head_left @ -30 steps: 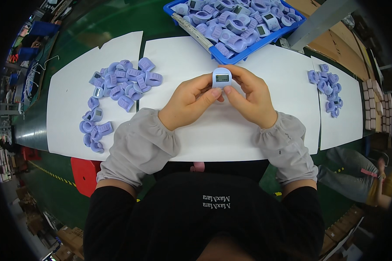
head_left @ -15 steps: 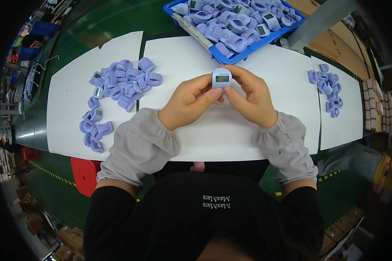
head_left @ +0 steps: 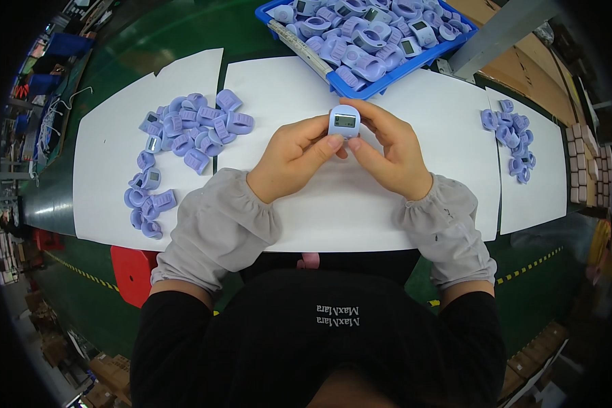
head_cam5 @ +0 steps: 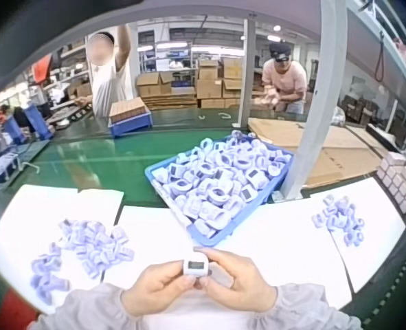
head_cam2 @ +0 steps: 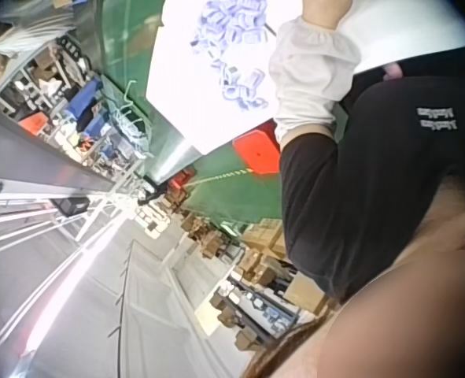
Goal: Assembling digital timer modules into blue plastic housing units at a factory workbench.
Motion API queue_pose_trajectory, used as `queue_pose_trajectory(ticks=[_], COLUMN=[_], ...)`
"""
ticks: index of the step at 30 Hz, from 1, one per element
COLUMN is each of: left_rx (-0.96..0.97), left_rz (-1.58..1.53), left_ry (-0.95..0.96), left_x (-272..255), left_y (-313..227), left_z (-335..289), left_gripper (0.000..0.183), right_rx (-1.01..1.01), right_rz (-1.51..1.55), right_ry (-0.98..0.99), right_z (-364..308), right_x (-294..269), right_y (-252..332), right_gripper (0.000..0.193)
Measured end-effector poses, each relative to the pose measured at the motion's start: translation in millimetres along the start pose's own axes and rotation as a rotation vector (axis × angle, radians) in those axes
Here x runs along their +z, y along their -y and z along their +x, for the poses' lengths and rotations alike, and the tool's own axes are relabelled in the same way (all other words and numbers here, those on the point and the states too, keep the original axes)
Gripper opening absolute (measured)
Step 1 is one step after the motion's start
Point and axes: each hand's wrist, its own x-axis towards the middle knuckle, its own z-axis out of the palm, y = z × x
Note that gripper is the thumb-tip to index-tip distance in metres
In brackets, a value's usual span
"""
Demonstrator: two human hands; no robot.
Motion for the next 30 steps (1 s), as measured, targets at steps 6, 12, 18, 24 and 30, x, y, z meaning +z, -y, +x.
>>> queue_pose_trajectory(ticks=[6,12,18,24,30], left_rx=[0.094,0.078,0.086,0.098,0.153], left_rz=[-0.074,0.021,-0.027,-0.012,0.295], left_ry=[-0.163,-0.186,-0.194,-0.193,-0.095], left_x=[10.0,6.3,8.0,8.7,13.0], left_y=[3.2,4.3,3.1,4.6,-17.5], left_z=[1.3,0.5,-0.1,1.1,5.7], left_gripper=[0.032,0.029,0.025,0.027,0.029], right_rx=[-0.02,-0.032,-0.022,-0.013,0.149], right_rz=[-0.006,0.001,0.002,0.0,0.189], right_ry=[0.028,0.056,0.079,0.083,-0.032], right_z=[0.7,0.5,1.0,0.1,-3.9], right_x=[-0.7,0.0,0.5,-1.1,0.6], right_y=[-3.1,-1.4,1.1,2.4,2.2], right_gripper=[0.054,0.056,0.057,0.059,0.049])
